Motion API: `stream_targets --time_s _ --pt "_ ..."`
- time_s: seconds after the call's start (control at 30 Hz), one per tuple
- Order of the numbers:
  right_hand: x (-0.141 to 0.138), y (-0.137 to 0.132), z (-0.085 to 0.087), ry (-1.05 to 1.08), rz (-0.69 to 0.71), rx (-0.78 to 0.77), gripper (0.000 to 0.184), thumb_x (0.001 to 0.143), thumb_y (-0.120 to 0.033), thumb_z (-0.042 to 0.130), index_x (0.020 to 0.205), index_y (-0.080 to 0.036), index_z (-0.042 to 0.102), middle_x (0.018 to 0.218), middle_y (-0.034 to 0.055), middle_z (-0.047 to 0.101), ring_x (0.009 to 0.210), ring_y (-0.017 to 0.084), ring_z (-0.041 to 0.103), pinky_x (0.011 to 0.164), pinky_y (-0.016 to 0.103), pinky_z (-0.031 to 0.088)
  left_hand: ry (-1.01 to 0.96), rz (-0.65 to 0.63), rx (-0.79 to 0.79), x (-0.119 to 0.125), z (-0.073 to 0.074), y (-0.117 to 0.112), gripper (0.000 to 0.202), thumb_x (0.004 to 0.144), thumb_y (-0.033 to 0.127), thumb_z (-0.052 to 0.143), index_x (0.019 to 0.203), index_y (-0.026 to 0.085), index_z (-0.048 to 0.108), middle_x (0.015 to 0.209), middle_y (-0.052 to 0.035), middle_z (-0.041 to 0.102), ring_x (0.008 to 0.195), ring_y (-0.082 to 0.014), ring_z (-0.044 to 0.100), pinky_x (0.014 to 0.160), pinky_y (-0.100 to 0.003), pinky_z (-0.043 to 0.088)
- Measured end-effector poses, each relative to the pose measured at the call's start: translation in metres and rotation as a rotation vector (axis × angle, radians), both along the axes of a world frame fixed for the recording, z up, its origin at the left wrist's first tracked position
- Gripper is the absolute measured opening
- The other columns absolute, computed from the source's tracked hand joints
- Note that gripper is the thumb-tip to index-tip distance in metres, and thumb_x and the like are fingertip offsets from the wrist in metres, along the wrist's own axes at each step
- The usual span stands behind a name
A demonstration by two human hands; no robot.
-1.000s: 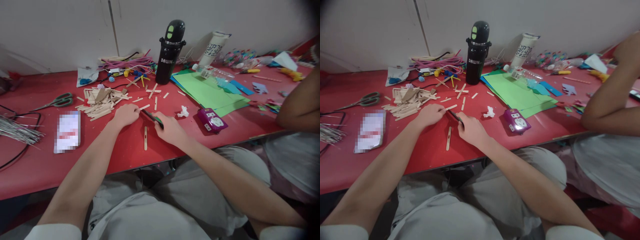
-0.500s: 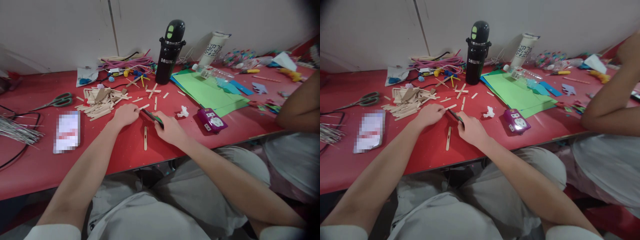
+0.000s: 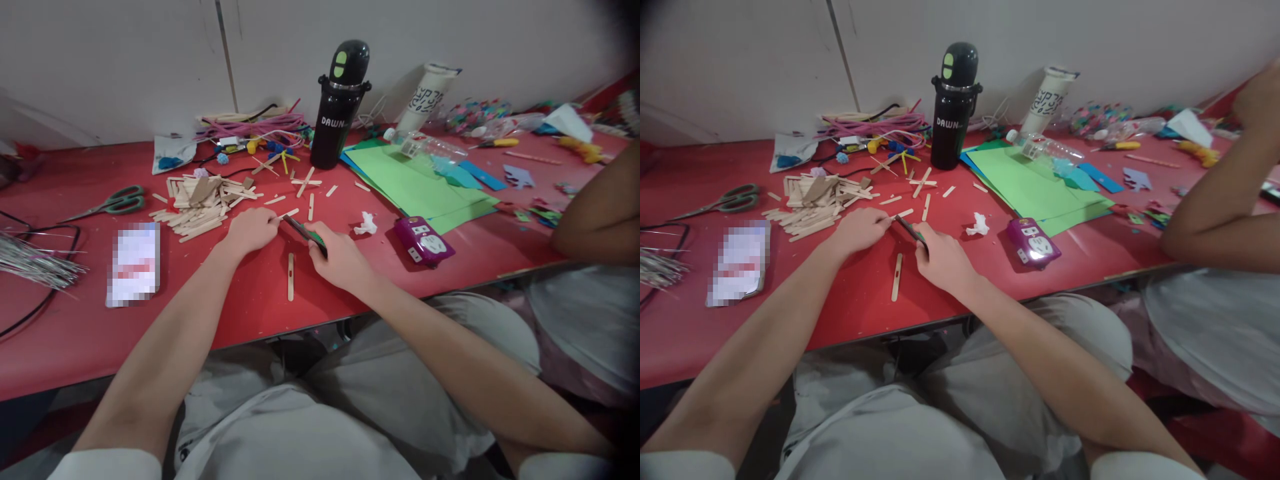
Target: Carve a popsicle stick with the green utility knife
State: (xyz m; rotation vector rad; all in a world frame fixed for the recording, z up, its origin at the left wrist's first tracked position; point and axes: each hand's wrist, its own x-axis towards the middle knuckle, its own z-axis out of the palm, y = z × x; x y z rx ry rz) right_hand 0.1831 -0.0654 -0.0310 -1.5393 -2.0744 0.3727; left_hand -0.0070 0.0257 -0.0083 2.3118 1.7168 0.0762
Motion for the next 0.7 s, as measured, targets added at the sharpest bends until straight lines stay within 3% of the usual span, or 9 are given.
stream_targets --time_s 0.7 --pt "-0.0007 -0.0008 0.0045 -0.081 0.059 -0.025 0.039 0.090 -0.013 0.045 0.126 -0.019 0.057 0.107 0.0108 0.074 0.088 0.027 0.072 0.071 0.034 0.050 -0.013 -0.001 0.010 -0.0010 -0.0017 0.0005 0.039 0.094 0.036 0.041 0.100 0.024 0.077 0.112 -0.0094 0.076 0.105 -0.0286 0.067 0.087 -0.036 0.050"
